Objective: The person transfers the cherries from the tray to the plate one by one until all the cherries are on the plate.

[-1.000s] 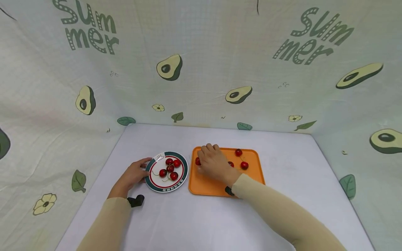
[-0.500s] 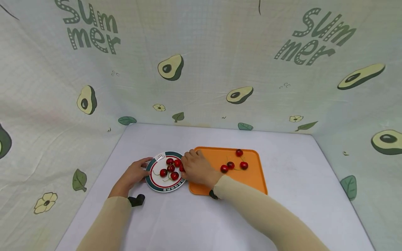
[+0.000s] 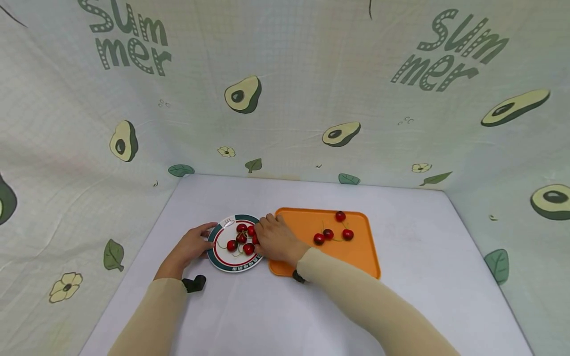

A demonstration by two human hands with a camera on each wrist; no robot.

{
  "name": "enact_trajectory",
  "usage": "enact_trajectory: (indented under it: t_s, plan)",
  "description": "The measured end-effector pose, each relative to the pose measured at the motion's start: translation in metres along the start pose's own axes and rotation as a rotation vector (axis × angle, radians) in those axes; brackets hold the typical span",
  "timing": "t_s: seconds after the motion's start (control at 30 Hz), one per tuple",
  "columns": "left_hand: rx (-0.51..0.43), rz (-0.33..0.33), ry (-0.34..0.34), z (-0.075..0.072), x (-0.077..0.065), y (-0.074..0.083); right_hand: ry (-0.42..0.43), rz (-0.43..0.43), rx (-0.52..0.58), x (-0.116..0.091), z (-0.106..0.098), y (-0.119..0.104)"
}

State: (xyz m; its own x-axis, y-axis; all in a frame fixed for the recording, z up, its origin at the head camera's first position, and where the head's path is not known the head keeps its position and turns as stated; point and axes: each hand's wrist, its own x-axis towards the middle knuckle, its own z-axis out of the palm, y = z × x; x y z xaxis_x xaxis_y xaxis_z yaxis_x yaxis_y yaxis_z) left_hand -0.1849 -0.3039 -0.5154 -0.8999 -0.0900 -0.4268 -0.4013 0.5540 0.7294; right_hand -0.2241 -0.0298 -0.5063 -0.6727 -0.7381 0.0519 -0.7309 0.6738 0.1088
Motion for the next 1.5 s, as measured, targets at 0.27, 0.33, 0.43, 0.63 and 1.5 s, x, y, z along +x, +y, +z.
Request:
enact_trajectory:
  t_s: [0.27, 0.33, 0.43, 0.63, 1.5]
  plan:
    - [0.011, 0.0, 0.004, 0.001, 0.0, 0.001, -0.006, -0.014, -0.024, 0.004, 0.003, -0.003]
    - [0.015, -0.001, 0.004, 0.0, 0.0, 0.001, -0.003, -0.018, -0.023, 0.005, 0.004, -0.005]
    - [0.014, -0.004, 0.005, 0.0, 0.0, 0.001, -0.004, -0.026, -0.018, 0.008, 0.006, -0.008]
    - [0.017, -0.003, -0.001, 0.001, 0.0, 0.001, -0.005, -0.029, -0.016, 0.009, 0.007, -0.011]
    - [-0.014, 0.009, -0.016, 0.0, -0.002, -0.001, 0.147, -0.037, -0.067, -0.031, -0.01, 0.043]
